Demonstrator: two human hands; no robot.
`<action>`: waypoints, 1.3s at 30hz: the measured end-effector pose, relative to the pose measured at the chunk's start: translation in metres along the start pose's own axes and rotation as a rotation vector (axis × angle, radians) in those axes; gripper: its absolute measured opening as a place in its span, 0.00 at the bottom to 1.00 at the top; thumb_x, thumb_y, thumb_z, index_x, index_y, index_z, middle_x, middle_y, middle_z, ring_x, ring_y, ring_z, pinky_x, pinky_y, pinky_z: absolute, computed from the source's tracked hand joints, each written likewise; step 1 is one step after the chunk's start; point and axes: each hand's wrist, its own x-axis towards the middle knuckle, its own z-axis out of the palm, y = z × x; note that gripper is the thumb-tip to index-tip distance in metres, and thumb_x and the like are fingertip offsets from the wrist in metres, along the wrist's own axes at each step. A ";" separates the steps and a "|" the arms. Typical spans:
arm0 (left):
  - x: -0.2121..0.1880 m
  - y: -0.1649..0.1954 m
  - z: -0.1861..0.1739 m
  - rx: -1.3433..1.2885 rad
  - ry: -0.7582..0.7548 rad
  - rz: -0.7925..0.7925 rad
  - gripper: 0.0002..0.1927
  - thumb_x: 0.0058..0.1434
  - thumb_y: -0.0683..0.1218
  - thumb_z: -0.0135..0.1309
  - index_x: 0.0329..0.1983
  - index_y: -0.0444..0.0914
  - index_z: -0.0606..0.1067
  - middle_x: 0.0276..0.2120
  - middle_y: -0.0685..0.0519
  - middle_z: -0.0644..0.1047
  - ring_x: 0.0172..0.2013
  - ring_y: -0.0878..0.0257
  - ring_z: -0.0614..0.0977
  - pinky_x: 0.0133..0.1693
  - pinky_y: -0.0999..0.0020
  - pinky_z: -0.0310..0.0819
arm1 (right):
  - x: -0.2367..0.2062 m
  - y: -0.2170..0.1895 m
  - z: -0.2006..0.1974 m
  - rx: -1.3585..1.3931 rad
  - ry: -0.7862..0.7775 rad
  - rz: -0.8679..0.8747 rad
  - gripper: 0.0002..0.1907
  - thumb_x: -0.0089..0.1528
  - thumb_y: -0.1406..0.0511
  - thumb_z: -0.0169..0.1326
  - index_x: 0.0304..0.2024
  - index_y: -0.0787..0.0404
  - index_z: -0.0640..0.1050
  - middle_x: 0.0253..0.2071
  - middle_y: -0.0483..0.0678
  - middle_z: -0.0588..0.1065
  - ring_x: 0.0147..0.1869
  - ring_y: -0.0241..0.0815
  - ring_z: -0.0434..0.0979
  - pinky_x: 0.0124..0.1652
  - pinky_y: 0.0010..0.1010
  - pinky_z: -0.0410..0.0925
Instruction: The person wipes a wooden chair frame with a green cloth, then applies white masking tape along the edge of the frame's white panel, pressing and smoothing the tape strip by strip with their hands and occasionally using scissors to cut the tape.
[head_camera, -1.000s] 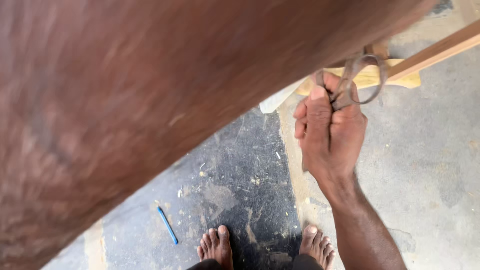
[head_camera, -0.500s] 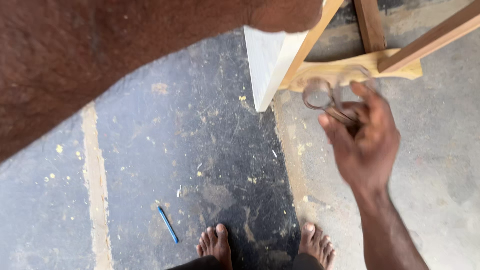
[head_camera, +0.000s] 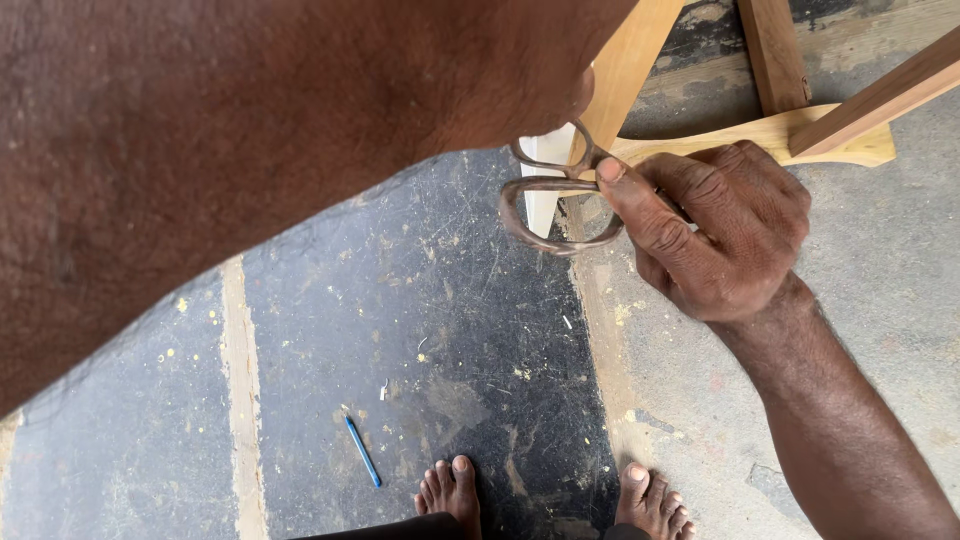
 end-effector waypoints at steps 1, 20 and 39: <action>0.002 0.000 0.000 -0.098 -0.062 -0.084 0.21 0.75 0.61 0.30 0.60 0.45 0.63 0.54 0.46 0.67 0.56 0.46 0.68 0.59 0.42 0.55 | 0.001 0.001 -0.001 0.030 -0.018 0.021 0.16 0.76 0.67 0.55 0.67 0.56 0.76 0.37 0.49 0.79 0.37 0.36 0.78 0.34 0.30 0.71; 0.007 -0.005 0.006 0.042 0.182 0.090 0.24 0.72 0.61 0.26 0.60 0.45 0.63 0.53 0.47 0.67 0.54 0.43 0.68 0.55 0.42 0.57 | 0.006 -0.008 0.004 0.119 0.021 0.108 0.19 0.79 0.74 0.51 0.72 0.60 0.68 0.38 0.48 0.78 0.38 0.33 0.77 0.37 0.28 0.73; -0.049 0.054 -0.102 0.082 0.283 0.092 0.12 0.70 0.52 0.37 0.53 0.46 0.64 0.46 0.50 0.70 0.47 0.51 0.72 0.49 0.49 0.65 | -0.227 -0.107 -0.001 0.037 -0.591 0.854 0.25 0.63 0.65 0.61 0.61 0.69 0.76 0.31 0.48 0.76 0.32 0.40 0.74 0.33 0.32 0.71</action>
